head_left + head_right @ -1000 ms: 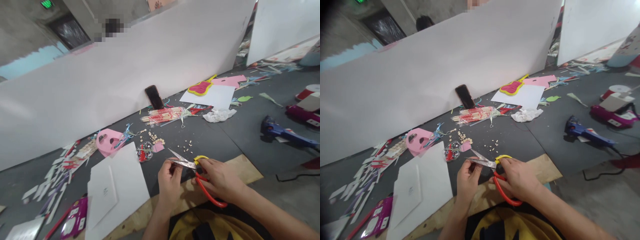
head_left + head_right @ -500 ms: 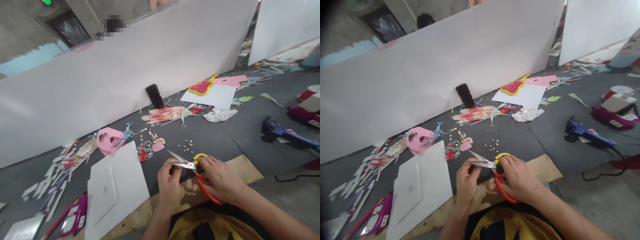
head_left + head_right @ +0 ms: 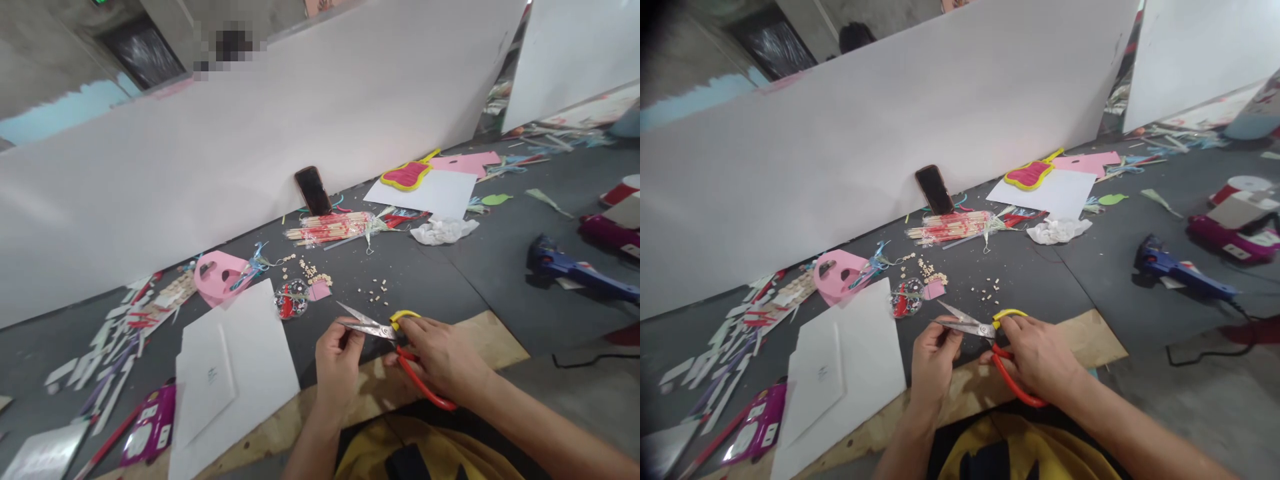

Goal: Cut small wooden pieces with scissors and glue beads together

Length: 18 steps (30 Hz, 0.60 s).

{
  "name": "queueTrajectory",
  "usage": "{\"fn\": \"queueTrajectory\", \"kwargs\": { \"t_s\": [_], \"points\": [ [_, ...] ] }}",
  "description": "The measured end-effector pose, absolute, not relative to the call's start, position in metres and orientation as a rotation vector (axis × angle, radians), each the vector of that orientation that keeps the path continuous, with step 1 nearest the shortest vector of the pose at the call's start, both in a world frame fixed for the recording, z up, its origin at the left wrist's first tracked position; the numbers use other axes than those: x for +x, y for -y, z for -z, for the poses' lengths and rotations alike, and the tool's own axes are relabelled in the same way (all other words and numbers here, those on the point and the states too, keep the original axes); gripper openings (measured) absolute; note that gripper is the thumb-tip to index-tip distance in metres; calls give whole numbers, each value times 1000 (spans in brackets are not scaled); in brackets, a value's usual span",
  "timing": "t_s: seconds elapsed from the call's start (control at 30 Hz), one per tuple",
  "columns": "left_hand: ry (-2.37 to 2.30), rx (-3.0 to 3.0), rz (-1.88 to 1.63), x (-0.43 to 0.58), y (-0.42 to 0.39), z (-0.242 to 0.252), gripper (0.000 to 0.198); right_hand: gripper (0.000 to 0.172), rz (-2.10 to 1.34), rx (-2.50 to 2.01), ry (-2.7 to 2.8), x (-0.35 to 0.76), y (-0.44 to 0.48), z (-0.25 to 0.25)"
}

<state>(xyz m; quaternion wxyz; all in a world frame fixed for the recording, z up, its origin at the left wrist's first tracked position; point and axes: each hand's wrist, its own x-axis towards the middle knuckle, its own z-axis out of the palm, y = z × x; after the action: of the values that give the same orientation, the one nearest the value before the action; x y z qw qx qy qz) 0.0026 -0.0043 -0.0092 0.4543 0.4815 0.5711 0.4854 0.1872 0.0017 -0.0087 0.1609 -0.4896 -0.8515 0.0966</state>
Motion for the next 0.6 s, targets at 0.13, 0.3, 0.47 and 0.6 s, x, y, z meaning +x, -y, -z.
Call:
{"fn": "queueTrajectory", "kwargs": {
  "t_s": [0.13,0.3,0.47,0.6],
  "points": [
    [-1419,1188,-1204,1,3,8,21,25,-272,-1435,2471,188,-1,10],
    [-1421,1191,-1197,0,1,6,21,32,-256,-1397,2457,190,-4,14],
    [-1438,1195,-1202,0,2,7,20,30,-327,-1443,2442,190,-5,9],
    [-1412,1217,-1217,1,3,7,16,39,-330,-1427,2415,189,-4,5]
  ]
}}
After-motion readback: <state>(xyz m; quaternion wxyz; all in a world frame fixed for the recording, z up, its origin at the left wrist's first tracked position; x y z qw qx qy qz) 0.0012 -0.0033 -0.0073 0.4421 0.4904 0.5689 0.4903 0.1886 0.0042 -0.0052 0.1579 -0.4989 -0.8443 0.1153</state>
